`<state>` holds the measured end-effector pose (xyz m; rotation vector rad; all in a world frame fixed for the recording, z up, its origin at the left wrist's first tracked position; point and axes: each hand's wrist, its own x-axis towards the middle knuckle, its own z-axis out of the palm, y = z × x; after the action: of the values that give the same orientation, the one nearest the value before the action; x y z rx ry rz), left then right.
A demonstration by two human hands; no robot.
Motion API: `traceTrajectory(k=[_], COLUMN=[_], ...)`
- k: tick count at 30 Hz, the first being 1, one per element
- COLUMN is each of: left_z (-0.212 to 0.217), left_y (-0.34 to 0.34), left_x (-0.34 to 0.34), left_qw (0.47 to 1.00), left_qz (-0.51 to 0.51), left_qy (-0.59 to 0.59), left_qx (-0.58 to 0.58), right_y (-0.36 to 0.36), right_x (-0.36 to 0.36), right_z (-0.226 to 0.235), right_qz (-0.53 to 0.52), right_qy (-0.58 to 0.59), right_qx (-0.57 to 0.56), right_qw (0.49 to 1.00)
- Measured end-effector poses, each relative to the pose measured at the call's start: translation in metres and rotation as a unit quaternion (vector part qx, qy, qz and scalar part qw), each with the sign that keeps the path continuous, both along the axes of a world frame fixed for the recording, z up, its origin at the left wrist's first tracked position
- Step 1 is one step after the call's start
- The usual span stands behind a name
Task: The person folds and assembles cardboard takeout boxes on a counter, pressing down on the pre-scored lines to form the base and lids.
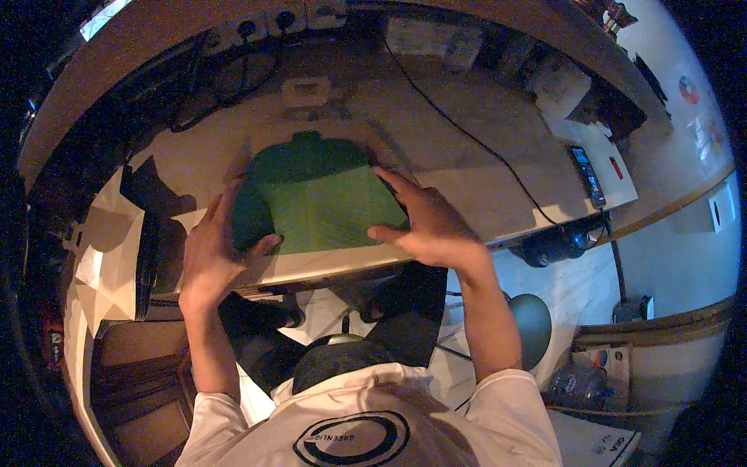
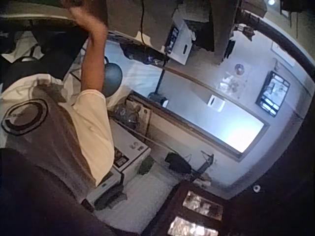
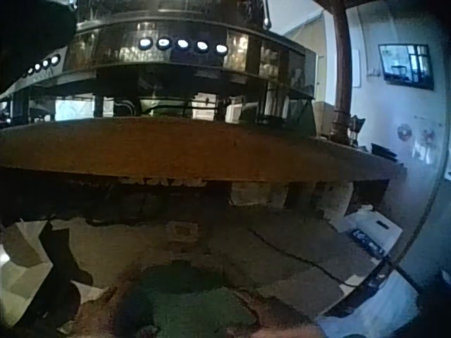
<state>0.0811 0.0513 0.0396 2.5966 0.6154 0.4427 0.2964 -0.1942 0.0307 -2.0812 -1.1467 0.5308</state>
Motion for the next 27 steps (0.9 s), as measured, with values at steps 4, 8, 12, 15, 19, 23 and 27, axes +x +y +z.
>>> traceTrajectory(k=[4,8,12,15,19,23,27], left_z=[-0.002,-0.013,-0.006,-0.012,-0.026,-0.034,-0.018], left_y=[0.004,0.013,0.003,0.008,0.028,0.039,0.045], left_x=[-0.003,-0.009,-0.006,-0.005,-0.027,-0.052,-0.047], left_qw=[1.000,0.996,0.998,0.998,0.984,0.923,0.951], left_qz=[0.003,-0.055,-0.031,-0.043,-0.084,-0.160,-0.251], left_qy=[0.010,-0.071,-0.048,-0.054,-0.130,-0.193,-0.118], left_qx=[-0.015,-0.001,-0.028,-0.014,-0.088,-0.292,-0.136], right_y=[0.003,0.003,0.000,0.000,-0.008,-0.030,-0.047], right_x=[-0.006,-0.010,-0.009,-0.008,-0.006,-0.018,0.005], right_z=[0.006,0.010,-0.003,-0.005,-0.008,-0.017,-0.027], right_qz=[0.016,0.007,-0.021,-0.018,0.028,-0.068,0.062], right_qy=[0.040,-0.010,-0.033,-0.022,-0.048,0.084,0.048], right_qx=[0.037,-0.003,0.023,0.050,0.072,0.144,0.090], right_qw=[0.998,1.000,0.999,0.998,0.996,0.984,0.993])
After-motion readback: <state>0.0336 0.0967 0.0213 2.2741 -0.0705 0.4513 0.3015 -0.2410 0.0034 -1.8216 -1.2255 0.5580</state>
